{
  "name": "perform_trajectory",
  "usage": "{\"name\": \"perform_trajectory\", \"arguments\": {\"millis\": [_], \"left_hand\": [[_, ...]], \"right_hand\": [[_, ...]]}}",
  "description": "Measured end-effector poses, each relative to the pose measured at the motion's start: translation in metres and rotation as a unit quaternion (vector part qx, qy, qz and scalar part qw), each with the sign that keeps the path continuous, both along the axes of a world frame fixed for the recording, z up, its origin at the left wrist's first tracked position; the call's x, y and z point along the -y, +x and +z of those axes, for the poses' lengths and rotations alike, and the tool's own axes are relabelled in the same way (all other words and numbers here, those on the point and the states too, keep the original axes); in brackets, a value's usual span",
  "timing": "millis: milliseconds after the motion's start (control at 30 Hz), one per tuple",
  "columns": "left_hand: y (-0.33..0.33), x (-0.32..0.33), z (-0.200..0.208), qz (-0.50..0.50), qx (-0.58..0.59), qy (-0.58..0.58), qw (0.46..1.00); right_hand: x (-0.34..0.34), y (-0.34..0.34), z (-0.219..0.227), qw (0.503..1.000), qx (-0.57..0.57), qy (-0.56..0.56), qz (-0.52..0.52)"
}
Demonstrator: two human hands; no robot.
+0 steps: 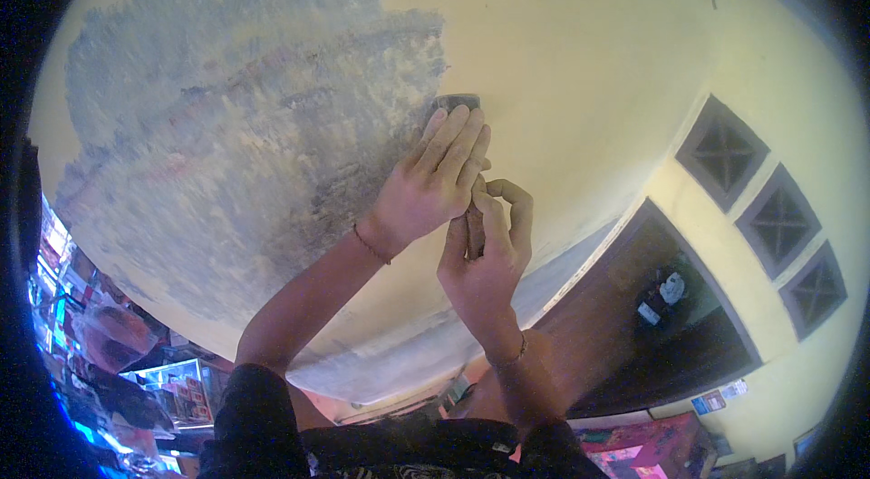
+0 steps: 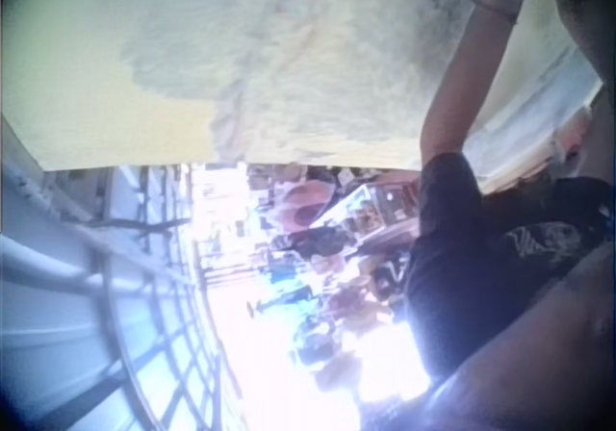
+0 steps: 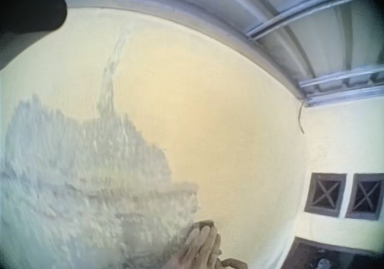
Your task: The person scrapes a wall surface with a hand scraper, removing loose material from a large patch. The person repeatedly scrapes the same area, occasionally pausing to wipe the scraper or adjust position.
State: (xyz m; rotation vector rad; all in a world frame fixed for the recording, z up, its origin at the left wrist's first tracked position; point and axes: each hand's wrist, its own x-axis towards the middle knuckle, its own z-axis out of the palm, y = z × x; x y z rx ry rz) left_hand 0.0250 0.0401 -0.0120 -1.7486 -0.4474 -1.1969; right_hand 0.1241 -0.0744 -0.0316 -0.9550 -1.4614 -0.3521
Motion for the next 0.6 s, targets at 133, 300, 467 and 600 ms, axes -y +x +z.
{"name": "perform_trajectory", "arguments": {"millis": [133,300,467,600], "left_hand": [[-0.001,0.001,0.000,0.006,0.007,0.005,1.000],[0.001,0.002,0.003,0.012,0.014,-0.013,1.000],[-0.002,0.002,0.010,0.027,-0.007,0.017,0.999],[-0.004,0.003,0.014,0.029,-0.012,0.005,1.000]], "right_hand": [[0.000,0.000,0.003,0.998,-0.012,0.038,0.047],[-0.002,0.001,0.005,1.000,0.008,0.009,0.006],[-0.008,-0.002,0.005,1.000,0.003,-0.025,-0.013],[-0.012,-0.005,0.006,0.999,-0.006,0.033,0.015]]}}
